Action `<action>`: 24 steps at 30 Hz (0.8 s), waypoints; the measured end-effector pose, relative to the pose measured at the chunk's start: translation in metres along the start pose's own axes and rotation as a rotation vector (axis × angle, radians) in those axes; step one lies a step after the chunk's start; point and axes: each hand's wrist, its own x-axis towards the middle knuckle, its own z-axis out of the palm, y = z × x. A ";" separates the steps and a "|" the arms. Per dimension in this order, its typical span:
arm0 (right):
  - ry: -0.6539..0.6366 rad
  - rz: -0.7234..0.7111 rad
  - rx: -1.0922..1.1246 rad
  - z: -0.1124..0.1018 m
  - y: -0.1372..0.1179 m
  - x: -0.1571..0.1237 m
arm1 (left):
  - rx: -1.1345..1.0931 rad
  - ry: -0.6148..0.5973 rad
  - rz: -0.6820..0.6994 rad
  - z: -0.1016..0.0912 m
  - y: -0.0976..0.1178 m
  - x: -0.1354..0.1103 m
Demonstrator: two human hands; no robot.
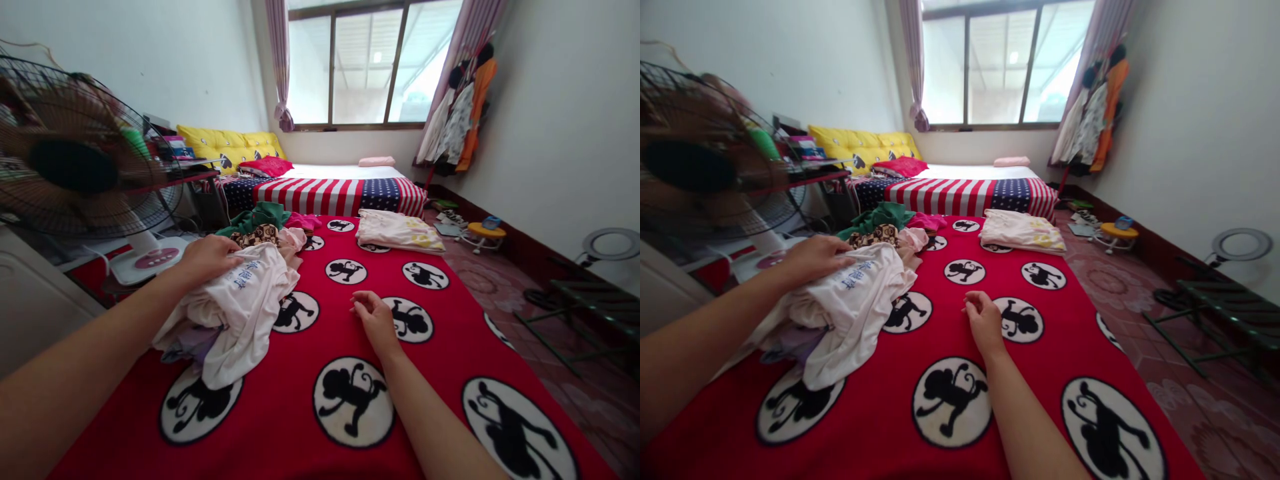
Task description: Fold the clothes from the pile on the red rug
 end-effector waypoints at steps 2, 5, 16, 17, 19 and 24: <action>0.000 -0.009 -0.006 0.001 -0.002 -0.002 | 0.110 0.030 0.023 -0.008 0.022 0.006; -0.009 -0.013 0.027 0.004 -0.008 -0.006 | 0.124 0.120 0.062 -0.020 0.062 0.021; -0.210 0.279 0.881 -0.034 -0.046 0.001 | -0.474 0.047 0.489 0.025 0.206 -0.013; -0.078 0.264 0.894 -0.040 -0.043 0.006 | -0.441 -0.069 0.503 0.035 0.205 -0.020; 0.223 0.245 0.873 -0.050 -0.034 0.016 | -0.343 -0.177 0.460 0.057 0.192 -0.031; 0.585 0.271 0.767 -0.062 -0.013 0.031 | 0.045 -0.305 0.324 0.094 0.135 -0.039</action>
